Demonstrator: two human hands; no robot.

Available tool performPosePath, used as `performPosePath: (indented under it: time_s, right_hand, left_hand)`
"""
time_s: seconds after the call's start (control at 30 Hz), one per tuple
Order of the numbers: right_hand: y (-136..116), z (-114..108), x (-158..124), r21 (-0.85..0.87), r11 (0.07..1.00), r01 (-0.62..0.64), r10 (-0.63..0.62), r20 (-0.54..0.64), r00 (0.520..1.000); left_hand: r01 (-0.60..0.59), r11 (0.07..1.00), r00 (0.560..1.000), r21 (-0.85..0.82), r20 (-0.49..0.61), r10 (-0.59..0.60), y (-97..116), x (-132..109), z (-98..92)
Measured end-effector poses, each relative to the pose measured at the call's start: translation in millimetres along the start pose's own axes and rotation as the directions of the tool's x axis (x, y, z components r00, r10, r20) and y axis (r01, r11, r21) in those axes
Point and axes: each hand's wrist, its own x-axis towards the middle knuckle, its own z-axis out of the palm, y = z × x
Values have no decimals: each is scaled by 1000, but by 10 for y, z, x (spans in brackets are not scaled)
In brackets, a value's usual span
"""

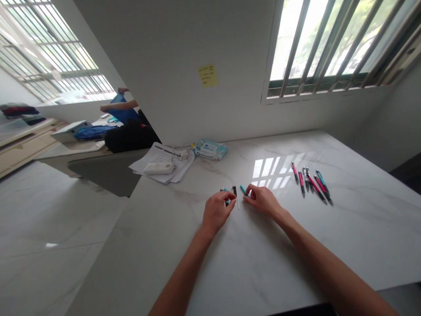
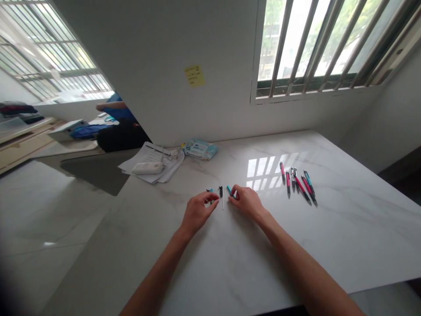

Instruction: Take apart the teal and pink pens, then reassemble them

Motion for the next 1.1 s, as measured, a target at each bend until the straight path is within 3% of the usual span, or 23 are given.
performPosePath:
  time_s: [0.17,0.3,0.63,1.1]
  right_hand:
    - [26,5,22,90,995,48,-47,-17,999]
    - [36,28,47,90,994,66,-65,-24,998]
    - [13,51,32,102,992,73,-71,-19,997]
    - [28,117,35,141,982,127,-121,-52,991]
  left_hand:
    - [62,975,991,212,100,-85,33,174,63]
    - [99,951,984,294,112,-138,-23,184,149]
    - [-44,915,997,402,80,13,-47,129,139]
    - [-23,905,997,425,76,-11,-108,147,244]
